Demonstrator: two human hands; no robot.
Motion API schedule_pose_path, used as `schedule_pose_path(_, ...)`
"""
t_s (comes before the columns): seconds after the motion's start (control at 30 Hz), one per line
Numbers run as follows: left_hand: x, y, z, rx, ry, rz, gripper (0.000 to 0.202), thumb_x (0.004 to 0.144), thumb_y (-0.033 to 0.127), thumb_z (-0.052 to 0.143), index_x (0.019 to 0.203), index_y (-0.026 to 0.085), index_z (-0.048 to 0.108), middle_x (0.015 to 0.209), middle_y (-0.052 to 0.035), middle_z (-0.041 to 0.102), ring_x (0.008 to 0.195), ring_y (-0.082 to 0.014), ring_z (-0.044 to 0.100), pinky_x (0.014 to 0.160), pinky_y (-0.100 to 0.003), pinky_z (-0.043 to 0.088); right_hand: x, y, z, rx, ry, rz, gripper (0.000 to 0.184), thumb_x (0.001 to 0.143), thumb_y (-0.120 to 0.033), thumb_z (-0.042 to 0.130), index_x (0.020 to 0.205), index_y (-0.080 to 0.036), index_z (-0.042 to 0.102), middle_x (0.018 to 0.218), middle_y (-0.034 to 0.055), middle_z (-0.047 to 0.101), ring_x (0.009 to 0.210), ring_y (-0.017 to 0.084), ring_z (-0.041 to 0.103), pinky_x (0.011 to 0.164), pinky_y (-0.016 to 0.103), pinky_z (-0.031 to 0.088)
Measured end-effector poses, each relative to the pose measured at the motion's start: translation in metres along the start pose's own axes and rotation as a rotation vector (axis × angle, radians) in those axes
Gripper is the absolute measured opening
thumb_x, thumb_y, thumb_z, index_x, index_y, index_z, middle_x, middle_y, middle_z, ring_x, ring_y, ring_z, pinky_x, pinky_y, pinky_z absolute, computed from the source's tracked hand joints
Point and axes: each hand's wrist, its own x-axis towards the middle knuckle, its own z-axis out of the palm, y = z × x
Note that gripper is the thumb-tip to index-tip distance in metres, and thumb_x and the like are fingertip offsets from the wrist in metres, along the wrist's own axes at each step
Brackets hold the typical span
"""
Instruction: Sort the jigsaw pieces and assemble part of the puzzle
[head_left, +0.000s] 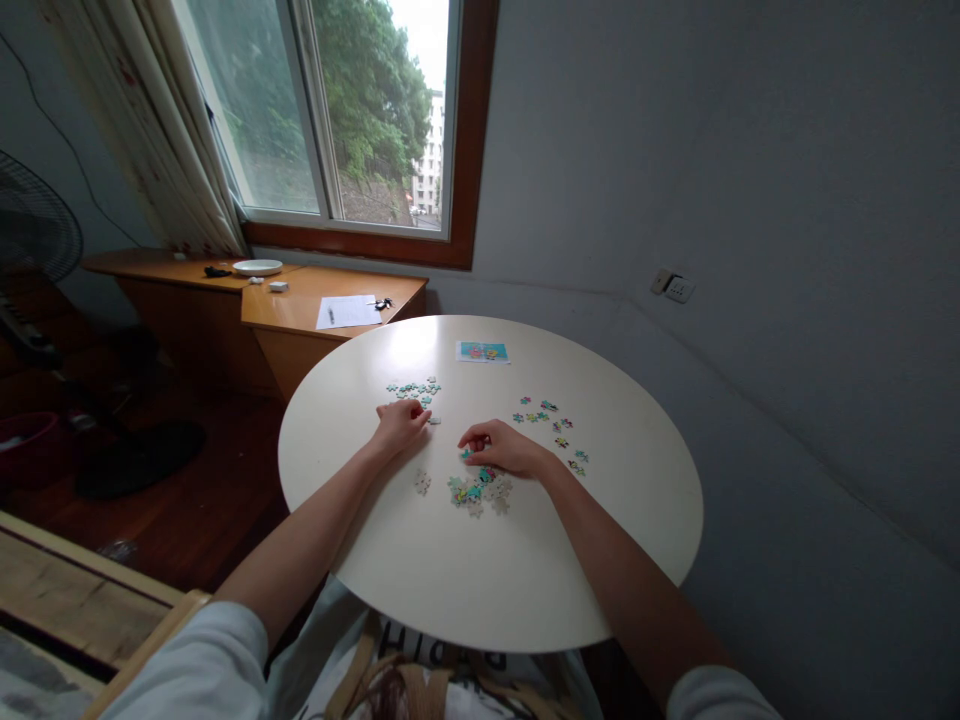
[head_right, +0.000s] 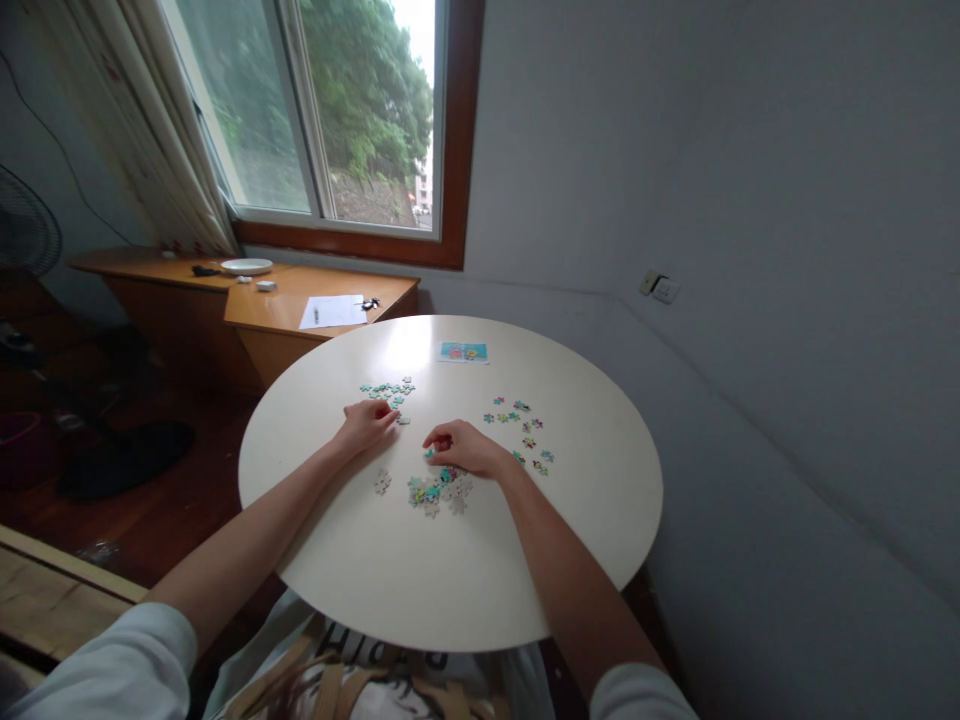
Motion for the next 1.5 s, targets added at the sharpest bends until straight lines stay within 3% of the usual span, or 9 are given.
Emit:
schedule_pose_path(0.2, 0.0, 0.001, 0.0, -0.002, 0.004, -0.008, 0.031, 0.08, 0.033, 0.047, 0.054, 0.017, 0.05, 0.063, 0.0001, 0.059, 0.069, -0.0163, 0.053, 0.077, -0.034, 0.03, -0.001, -0.004, -0.001, 0.013, 0.028, 0.017, 0.026, 0.066, -0.032, 0.069, 0.082, -0.013, 0.068, 0.064, -0.0014, 0.052, 0.063, 0.011, 0.046, 0.059, 0.025, 0.038)
schedule_pose_path(0.37, 0.0, 0.001, 0.0, -0.02, 0.004, -0.003, 0.032, 0.08, 0.034, 0.047, 0.053, 0.017, 0.047, 0.062, 0.0002, 0.059, 0.069, -0.0166, 0.053, 0.077, -0.034, 0.03, -0.002, -0.008, -0.001, 0.008, 0.039, 0.029, 0.019, 0.068, -0.028, 0.066, 0.079, -0.012, 0.068, 0.063, -0.0009, 0.053, 0.061, 0.01, 0.045, 0.058, 0.024, 0.037)
schedule_pose_path(0.9, 0.0, -0.001, 0.001, -0.079, 0.023, 0.014, 0.031, 0.079, 0.035, 0.049, 0.054, 0.018, 0.053, 0.061, 0.0002, 0.059, 0.068, -0.0171, 0.054, 0.08, -0.035, 0.034, 0.0, -0.004, 0.0, 0.057, 0.075, 0.035, 0.019, 0.071, -0.029, 0.062, 0.078, -0.012, 0.068, 0.071, 0.0034, 0.064, 0.067, 0.012, 0.052, 0.064, 0.025, 0.041)
schedule_pose_path(1.23, -0.012, 0.009, -0.001, -0.246, -0.243, 0.368, 0.017, 0.077, 0.03, 0.058, 0.077, 0.02, 0.072, 0.077, -0.0032, 0.064, 0.075, -0.0165, 0.058, 0.077, -0.03, 0.044, 0.005, 0.003, 0.002, 0.082, 0.155, 0.002, 0.023, 0.068, -0.032, 0.063, 0.077, -0.012, 0.069, 0.068, 0.0025, 0.063, 0.064, 0.012, 0.05, 0.06, 0.025, 0.038)
schedule_pose_path(1.5, -0.013, 0.01, 0.001, -0.239, -0.348, 0.47, 0.02, 0.08, 0.032, 0.056, 0.077, 0.02, 0.072, 0.075, -0.0037, 0.064, 0.077, -0.0177, 0.058, 0.08, -0.031, 0.042, 0.009, 0.002, 0.005, 0.065, 0.207, -0.033, 0.023, 0.069, -0.033, 0.064, 0.077, -0.012, 0.07, 0.072, 0.0038, 0.065, 0.068, 0.013, 0.051, 0.061, 0.025, 0.039)
